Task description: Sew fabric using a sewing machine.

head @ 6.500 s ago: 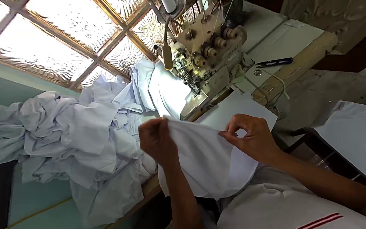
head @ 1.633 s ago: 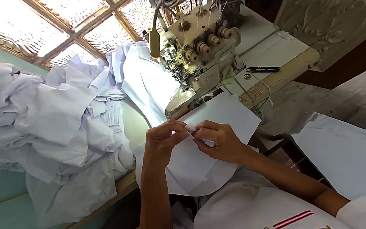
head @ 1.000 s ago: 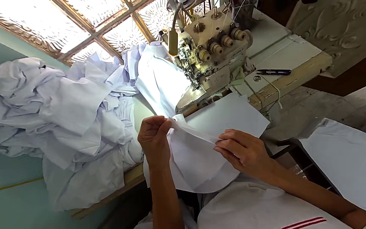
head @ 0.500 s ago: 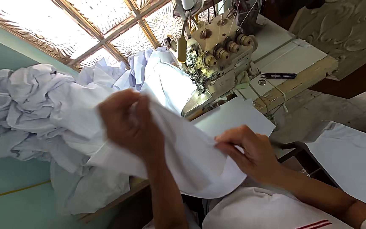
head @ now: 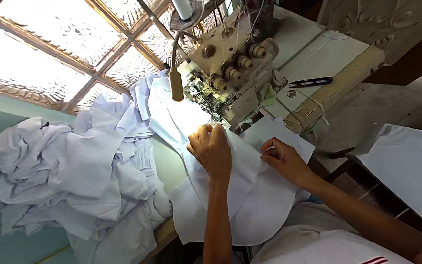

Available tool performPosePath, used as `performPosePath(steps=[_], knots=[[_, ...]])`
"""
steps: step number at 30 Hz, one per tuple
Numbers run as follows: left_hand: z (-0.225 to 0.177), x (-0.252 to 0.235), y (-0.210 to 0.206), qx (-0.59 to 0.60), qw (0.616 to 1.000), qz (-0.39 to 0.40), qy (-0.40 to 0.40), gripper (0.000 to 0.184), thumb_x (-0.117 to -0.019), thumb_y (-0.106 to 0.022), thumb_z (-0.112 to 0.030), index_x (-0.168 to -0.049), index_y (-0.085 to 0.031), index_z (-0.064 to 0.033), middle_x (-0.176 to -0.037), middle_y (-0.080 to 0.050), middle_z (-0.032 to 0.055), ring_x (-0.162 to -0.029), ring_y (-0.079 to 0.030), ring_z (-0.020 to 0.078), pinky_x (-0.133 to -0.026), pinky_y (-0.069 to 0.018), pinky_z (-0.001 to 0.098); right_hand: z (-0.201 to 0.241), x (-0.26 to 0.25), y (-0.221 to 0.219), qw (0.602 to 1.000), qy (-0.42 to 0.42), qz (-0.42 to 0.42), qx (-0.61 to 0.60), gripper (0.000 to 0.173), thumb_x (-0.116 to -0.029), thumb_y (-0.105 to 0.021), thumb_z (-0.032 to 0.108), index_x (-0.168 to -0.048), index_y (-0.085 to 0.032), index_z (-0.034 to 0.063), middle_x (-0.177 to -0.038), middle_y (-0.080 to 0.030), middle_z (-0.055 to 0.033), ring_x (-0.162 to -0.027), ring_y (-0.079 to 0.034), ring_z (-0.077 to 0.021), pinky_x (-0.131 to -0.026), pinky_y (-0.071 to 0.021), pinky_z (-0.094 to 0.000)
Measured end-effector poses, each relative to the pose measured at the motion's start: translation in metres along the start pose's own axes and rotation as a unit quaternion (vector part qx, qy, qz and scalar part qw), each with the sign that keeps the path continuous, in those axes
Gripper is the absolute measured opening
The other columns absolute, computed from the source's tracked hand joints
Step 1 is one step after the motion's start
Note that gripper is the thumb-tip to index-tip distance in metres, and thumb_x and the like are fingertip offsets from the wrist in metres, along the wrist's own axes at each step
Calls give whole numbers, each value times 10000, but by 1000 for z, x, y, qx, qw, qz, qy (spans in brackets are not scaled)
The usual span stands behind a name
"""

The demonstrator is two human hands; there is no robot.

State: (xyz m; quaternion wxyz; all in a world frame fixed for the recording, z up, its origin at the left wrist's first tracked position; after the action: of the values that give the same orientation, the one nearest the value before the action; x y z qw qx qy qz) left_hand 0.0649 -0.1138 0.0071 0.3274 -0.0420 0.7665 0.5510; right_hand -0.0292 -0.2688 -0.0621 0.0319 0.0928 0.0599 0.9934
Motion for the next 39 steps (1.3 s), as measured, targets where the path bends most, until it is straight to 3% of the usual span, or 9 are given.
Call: performPosePath(steps=[3,10,12,16,21,27,31,35,39], knots=[[-2,6,-3,61,998,-9,15,205,-1014,-608,-138,-1065,-776,-34,-971,-645,191,-898,-599,344,-799,-474,460,-3,13,1,1000,1,6,-14,185,-1010,-584,86,-1159,-587,-23,-894,-681,-26,-746,-594,28,-698,-478,-147],[9,-9,-10,44,998,3,49,247,-1029,-590,-174,-1031,-680,56,-968,-661,229,-920,-638,387,-834,-497,503,5,0,-6,998,56,-15,1,151,-1027,-568,97,-1131,-594,-10,-872,-675,-51,-738,-605,-14,-704,-494,-179],[12,-13,-8,40,998,23,48,235,-1041,-529,-103,-1023,-698,59,-1047,-679,241,-1007,-643,405,-896,-486,520,10,-6,-12,994,99,-21,30,158,-1027,-563,89,-1134,-605,-19,-870,-676,-80,-744,-623,-75,-711,-515,-233],[32,-23,-11,59,994,89,31,320,-1037,-450,-36,-1231,-683,67,-1349,-639,232,-1254,-605,408,-1058,-445,542,33,-22,-24,966,217,-69,120,149,-987,-581,-1,-1108,-655,-47,-853,-689,-152,-706,-676,-240,-651,-563,-378],[65,-43,-16,65,991,105,-47,333,-1044,-453,-59,-1280,-656,60,-1433,-582,212,-1360,-530,384,-1143,-395,505,52,-47,-38,911,328,-116,221,360,-870,-637,-124,-1192,-740,-1,-894,-715,-209,-730,-715,-346,-633,-588,-441],[88,-89,-35,8,992,129,13,294,-1030,-448,-30,-1105,-679,135,-1172,-639,343,-1142,-609,500,-990,-448,604,73,-59,-47,849,336,-162,374,307,-852,-694,-45,-1138,-773,34,-713,-651,-171,-566,-648,-320,-507,-511,-409],[104,-110,-41,-36,983,156,89,310,-1050,-458,-71,-1142,-626,172,-1258,-591,381,-1244,-559,505,-1064,-408,599,75,-61,-50,803,359,-213,425,260,-819,-716,-27,-1062,-782,36,-656,-652,-132,-549,-648,-292,-547,-522,-404],[137,-124,-49,-23,994,84,63,420,-1039,-479,-124,-1414,-530,57,-1478,-502,288,-1425,-432,431,-1186,-302,567,73,-50,-44,814,363,-197,407,177,-831,-704,-36,-984,-766,27,-675,-669,-138,-550,-652,-292,-536,-512,-407],[136,-127,-37,-127,984,50,117,439,-1032,-461,-148,-1423,-546,31,-1608,-348,263,-1525,-237,459,-1181,-124,707,50,-42,-10,849,274,-193,409,146,-883,-693,-7,-1023,-738,-8,-813,-713,-198,-706,-708,-380,-645,-555,-517]])
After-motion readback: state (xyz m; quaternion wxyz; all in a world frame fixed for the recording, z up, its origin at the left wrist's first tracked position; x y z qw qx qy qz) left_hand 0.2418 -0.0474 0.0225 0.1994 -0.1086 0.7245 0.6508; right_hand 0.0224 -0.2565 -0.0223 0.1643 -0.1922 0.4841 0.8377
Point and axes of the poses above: each hand's wrist, its own x-axis away from the middle knuckle, its own y-axis out of the back of the hand, z = x × y, the point moved 5 cm from there along -x, towards the middle knuckle
